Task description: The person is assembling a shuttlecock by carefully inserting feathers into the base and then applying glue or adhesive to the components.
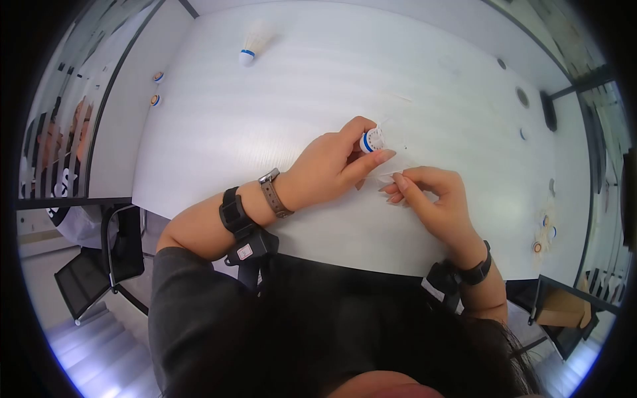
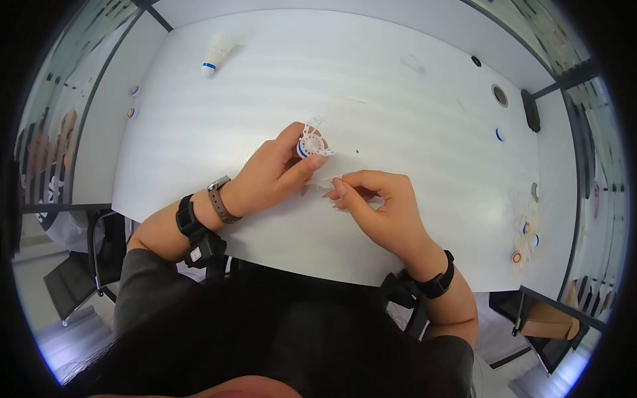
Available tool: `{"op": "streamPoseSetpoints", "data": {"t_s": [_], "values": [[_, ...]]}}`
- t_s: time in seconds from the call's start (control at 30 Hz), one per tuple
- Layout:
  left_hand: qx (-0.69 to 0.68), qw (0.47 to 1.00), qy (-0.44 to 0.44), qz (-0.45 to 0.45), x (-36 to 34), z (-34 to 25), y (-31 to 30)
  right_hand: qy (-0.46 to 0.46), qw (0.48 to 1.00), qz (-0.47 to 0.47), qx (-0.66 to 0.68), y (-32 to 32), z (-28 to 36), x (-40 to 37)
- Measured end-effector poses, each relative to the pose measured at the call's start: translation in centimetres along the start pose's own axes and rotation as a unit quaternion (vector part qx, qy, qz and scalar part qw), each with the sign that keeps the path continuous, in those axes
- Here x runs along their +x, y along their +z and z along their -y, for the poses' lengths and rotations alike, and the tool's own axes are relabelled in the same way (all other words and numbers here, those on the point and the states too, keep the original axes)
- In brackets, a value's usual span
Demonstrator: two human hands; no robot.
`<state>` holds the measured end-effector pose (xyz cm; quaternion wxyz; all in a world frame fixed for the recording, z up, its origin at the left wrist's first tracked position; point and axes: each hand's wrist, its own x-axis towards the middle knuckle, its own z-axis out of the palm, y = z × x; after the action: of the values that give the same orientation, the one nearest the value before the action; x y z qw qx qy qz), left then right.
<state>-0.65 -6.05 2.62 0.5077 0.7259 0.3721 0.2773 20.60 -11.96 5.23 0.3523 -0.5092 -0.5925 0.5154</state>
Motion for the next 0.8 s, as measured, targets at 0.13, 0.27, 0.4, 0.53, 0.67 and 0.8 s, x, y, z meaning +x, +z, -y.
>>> {"op": "streamPoseSetpoints", "data": {"t_s": [0.13,0.27,0.4,0.53,0.67,0.8], "values": [[-0.011,1.0,-0.008,0.003,0.18,0.08,-0.2,-0.017,1.0,-0.018,0.012,0.01,-0.18,-0.09],[-0.019,1.0,-0.006,-0.009,0.05,0.23,-0.08,-0.052,0.997,-0.048,-0.008,-0.24,-0.18,-0.14],[-0.035,0.999,-0.009,-0.017,0.2,0.3,0.01,-0.062,0.996,-0.059,-0.021,-0.53,-0.39,-0.1],[-0.04,0.999,-0.027,-0.02,0.16,-0.04,-0.2,-0.044,0.997,-0.055,0.003,-0.5,-0.38,-0.04],[-0.031,0.998,0.009,-0.055,0.32,0.66,0.01,-0.001,0.998,-0.045,0.044,-0.7,-0.16,0.15],[-0.061,0.997,0.002,-0.057,0.42,0.45,-0.01,0.018,0.998,-0.042,0.04,-0.82,-0.26,0.38]]}}
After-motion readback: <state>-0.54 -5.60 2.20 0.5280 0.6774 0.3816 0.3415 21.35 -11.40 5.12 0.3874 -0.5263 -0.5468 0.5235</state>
